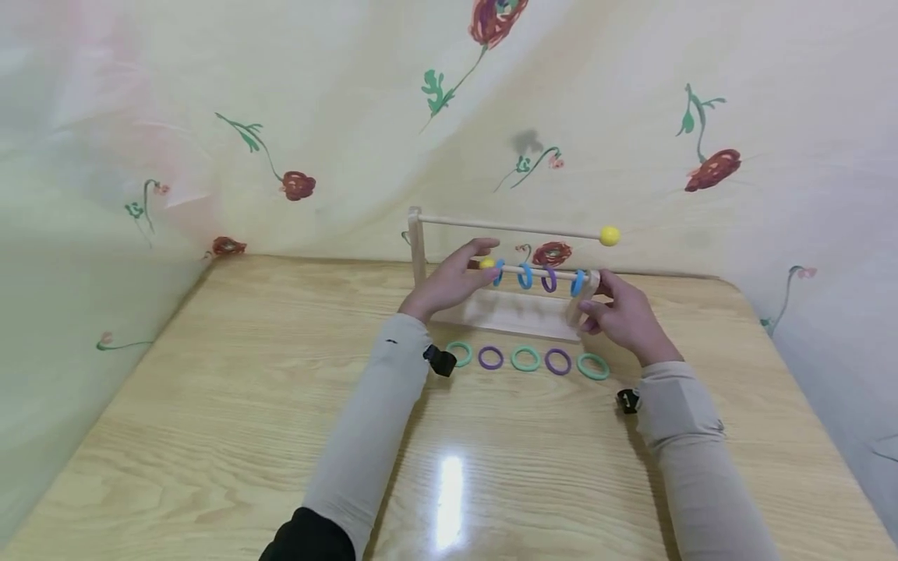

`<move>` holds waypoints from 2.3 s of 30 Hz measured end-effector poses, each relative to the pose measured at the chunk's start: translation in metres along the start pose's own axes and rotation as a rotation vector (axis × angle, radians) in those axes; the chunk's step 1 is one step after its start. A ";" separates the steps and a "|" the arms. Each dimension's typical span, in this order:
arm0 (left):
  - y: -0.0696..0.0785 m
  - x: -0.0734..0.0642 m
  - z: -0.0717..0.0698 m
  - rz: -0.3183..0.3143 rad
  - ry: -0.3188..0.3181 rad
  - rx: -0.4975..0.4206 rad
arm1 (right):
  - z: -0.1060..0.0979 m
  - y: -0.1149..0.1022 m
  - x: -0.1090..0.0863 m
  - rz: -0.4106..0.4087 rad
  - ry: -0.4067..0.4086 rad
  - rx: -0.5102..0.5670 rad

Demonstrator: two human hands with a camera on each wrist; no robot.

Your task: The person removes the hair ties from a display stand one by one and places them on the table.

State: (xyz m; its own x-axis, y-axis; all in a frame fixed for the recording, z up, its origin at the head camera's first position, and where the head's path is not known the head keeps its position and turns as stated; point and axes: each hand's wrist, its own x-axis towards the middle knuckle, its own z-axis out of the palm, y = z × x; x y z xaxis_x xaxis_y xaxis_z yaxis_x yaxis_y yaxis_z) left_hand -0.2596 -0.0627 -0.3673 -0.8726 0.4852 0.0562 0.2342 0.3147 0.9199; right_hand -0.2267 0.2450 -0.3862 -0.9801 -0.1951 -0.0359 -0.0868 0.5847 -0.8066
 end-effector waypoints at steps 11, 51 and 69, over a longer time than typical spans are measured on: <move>-0.014 0.016 0.007 -0.028 -0.052 -0.185 | -0.002 0.001 0.001 -0.026 0.006 0.006; -0.015 0.008 0.011 -0.061 -0.007 -0.419 | -0.003 0.001 0.001 0.016 -0.011 -0.028; -0.022 0.004 0.011 -0.073 0.086 -0.477 | -0.001 0.005 0.001 0.014 -0.010 -0.031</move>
State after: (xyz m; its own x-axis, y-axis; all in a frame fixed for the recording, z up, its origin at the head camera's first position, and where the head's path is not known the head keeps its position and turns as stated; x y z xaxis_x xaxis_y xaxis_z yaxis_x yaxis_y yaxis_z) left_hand -0.2640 -0.0587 -0.3918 -0.9163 0.4005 -0.0016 -0.0335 -0.0728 0.9968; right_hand -0.2283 0.2484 -0.3896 -0.9795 -0.1944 -0.0528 -0.0789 0.6118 -0.7871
